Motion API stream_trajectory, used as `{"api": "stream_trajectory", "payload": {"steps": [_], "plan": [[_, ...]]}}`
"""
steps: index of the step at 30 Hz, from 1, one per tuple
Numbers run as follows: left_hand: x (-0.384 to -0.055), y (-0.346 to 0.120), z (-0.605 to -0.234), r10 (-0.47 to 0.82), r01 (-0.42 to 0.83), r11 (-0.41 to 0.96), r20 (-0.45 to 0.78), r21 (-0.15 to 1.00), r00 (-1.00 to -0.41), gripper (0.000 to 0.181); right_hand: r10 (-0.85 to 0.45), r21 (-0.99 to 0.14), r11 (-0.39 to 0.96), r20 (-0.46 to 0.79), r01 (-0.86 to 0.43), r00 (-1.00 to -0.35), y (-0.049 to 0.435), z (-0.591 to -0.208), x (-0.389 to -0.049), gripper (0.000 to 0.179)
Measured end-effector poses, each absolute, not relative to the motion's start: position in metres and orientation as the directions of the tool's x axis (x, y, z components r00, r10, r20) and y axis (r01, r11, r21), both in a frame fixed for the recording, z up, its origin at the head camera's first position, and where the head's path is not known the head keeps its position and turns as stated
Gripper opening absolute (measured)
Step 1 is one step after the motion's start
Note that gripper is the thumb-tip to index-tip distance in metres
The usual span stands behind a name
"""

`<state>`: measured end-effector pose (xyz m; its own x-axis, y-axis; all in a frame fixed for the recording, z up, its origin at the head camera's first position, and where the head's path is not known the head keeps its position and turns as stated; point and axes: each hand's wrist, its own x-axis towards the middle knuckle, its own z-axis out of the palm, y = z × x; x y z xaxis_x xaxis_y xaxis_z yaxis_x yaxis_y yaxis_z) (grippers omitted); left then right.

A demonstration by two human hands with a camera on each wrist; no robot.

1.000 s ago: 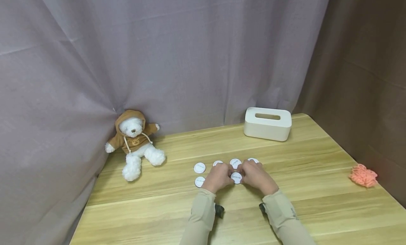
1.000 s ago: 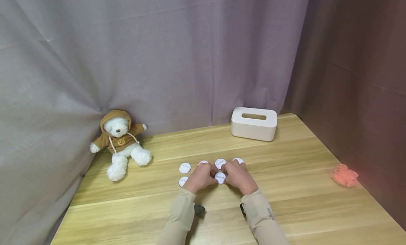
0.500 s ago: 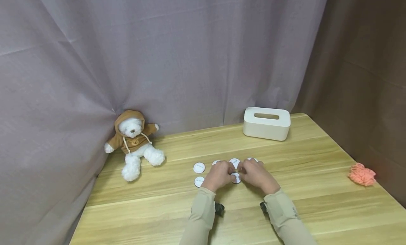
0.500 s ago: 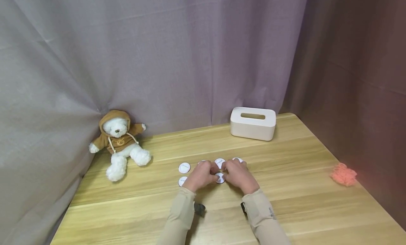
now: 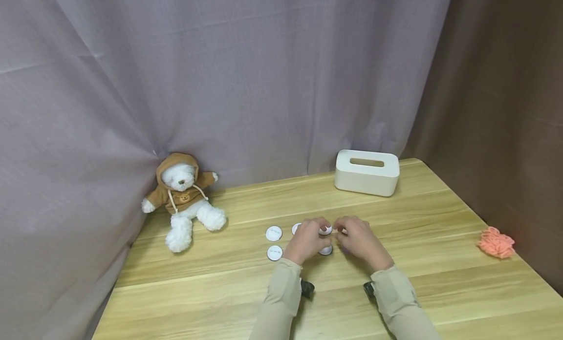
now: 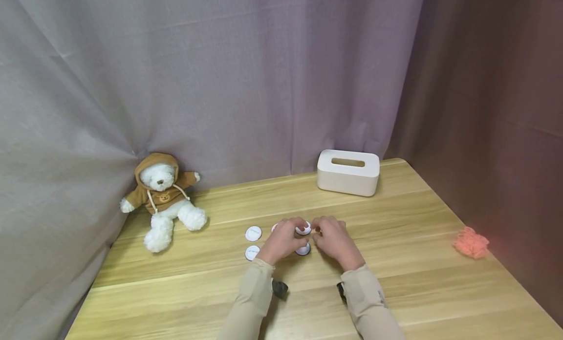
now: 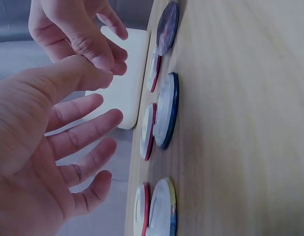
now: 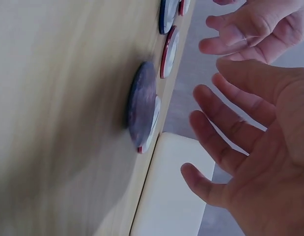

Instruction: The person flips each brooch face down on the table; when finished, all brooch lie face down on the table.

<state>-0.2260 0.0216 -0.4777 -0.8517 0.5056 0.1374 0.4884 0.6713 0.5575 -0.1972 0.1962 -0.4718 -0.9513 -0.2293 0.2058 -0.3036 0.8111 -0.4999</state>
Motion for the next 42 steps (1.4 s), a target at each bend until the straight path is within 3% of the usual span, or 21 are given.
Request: {"api": "stream_trajectory", "payload": {"steps": [14,22,27,35,42], "plan": [[-0.226,0.042,-0.479,0.555,0.533,0.662,0.133,0.527,-0.821,0.037,-0.202,-0.493,0.831,0.165,-0.259,-0.965,0.216,-0.473,-0.188,0.015],[-0.223,0.053,-0.481,0.601,0.582,0.642,0.143,0.499,-0.786,0.037,-0.200,-0.510,0.832,0.092,-0.219,-0.975,0.223,-0.472,-0.182,0.038],[-0.223,0.059,-0.484,0.627,0.619,0.662,0.141,0.422,-0.767,0.028,-0.195,-0.503,0.841,0.063,-0.200,-0.979,0.227,-0.474,-0.181,0.046],[-0.222,0.060,-0.488,0.630,0.611,0.699,0.085,0.371,-0.772,0.024,-0.239,-0.493,0.836,0.070,-0.242,-0.968,0.226,-0.477,-0.181,0.042],[-0.224,0.060,-0.489,0.640,0.636,0.685,0.125,0.354,-0.758,0.020,-0.270,-0.490,0.825,0.093,-0.280,-0.958,0.230,-0.476,-0.182,0.028]]}}
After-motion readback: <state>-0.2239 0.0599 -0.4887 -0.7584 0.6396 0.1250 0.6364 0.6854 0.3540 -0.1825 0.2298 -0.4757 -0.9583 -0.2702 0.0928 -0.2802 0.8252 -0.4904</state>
